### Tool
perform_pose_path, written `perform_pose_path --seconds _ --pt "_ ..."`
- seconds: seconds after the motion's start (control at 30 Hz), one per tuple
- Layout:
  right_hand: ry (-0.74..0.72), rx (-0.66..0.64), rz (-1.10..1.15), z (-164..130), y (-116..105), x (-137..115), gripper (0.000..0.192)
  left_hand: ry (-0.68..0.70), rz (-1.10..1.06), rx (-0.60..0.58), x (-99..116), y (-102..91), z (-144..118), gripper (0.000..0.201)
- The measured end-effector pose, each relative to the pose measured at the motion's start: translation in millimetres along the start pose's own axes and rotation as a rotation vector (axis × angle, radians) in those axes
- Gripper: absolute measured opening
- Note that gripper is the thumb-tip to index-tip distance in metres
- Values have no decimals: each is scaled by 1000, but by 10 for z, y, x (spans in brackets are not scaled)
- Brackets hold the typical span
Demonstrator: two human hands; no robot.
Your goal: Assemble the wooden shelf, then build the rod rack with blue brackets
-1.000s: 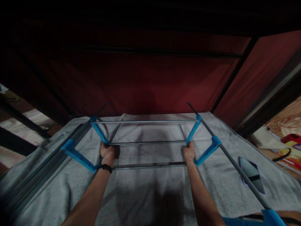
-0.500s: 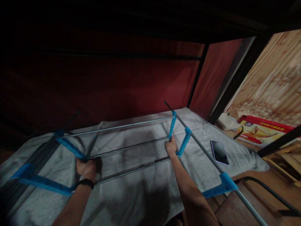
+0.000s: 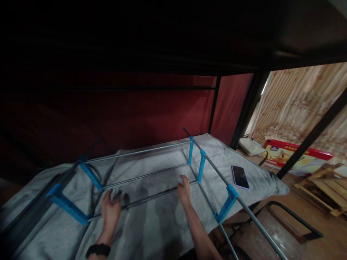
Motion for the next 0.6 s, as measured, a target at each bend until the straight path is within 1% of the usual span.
perform_pose_path --seconds 0.07,0.13,0.2,0.27,0.33,0.43,0.6 --pt "-94 9 69 -401 -32 84 40 39 -28 -50 73 -49 -442 48" --pt "-158 -1 56 -733 -67 228 37 67 -7 -94 84 -139 -849 49" --pt "-210 -16 -37 -969 -101 387 36 101 58 -145 63 -245 -1172 48" --pt "-274 -31 -168 -1121 -136 513 38 126 164 -201 37 -337 -1390 49" --pt "-350 -54 -299 -1221 -168 575 40 136 292 -254 33 -399 -1508 48" --pt "-445 -84 -462 -1331 -225 551 45 146 460 -308 91 -430 -1564 47" --pt "-483 -110 -616 -1454 -307 393 50 117 617 -309 199 -404 -1586 49"
Point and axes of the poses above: each hand's wrist, its own z-axis towards the middle knuckle, its own y-axis out of the palm, x = y × z, the point moved 4 cm from there along z, towards the middle knuckle, and after that the axes turned 13 degrees about -z, right-handed, at the moved point
